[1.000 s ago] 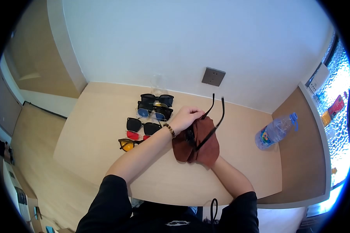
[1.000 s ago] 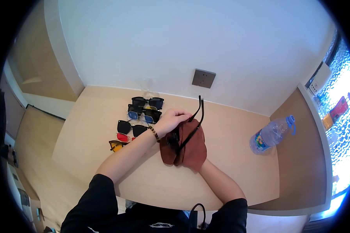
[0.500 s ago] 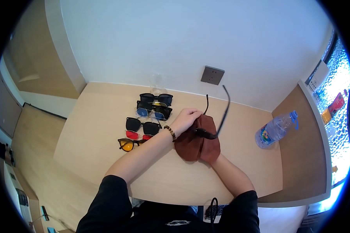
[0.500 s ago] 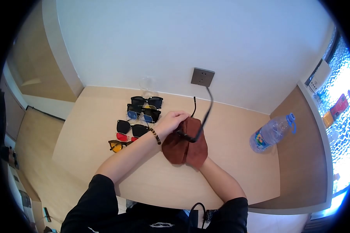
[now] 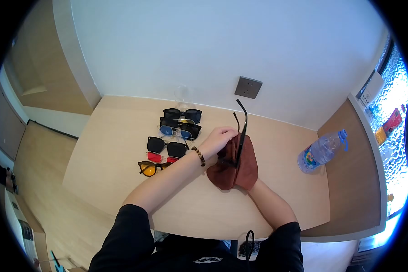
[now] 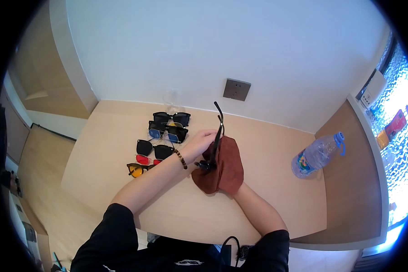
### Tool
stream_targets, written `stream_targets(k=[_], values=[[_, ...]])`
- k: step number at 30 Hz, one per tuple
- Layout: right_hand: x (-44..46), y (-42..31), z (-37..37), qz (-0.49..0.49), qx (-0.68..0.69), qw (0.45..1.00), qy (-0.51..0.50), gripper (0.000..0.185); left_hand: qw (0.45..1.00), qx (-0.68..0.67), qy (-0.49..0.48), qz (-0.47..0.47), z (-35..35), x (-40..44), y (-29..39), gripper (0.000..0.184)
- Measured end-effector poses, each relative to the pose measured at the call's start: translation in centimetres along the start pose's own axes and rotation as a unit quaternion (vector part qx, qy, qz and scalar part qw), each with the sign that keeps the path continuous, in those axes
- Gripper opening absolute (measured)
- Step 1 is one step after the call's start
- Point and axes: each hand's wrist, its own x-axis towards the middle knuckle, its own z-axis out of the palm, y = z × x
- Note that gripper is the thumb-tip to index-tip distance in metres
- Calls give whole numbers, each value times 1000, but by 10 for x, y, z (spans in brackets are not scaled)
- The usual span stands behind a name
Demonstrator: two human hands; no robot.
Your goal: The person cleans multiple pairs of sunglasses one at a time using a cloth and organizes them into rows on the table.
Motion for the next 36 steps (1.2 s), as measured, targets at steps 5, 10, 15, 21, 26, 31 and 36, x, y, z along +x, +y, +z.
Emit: stream_targets(k=[5, 10, 15, 21, 26, 31, 36], values=[[-8, 11, 20, -16, 145, 989, 30, 52, 998, 20, -7, 55, -4, 2, -2, 31], [-5, 9, 15, -91, -29, 995, 33, 56, 999, 20, -18, 29, -11, 13, -24, 37], [-5, 35, 52, 96, 523, 846, 33, 44, 994, -4, 13, 106, -1, 9, -27, 36], [-1, 11, 11, -154, 66, 981, 93, 48, 980, -87, 90, 153, -10, 11, -13, 38], [-4, 16, 8, -39, 217, 975, -7, 39, 960, -37, 151, 233, -22, 4, 12, 35], [11, -68, -59, 43, 256, 931, -257, 34, 893, 162, 181, 380, -33, -1, 36, 29], [6, -45, -47, 70, 256, 934, -240, 28, 762, 379, 223, 475, -36, -13, 55, 15]])
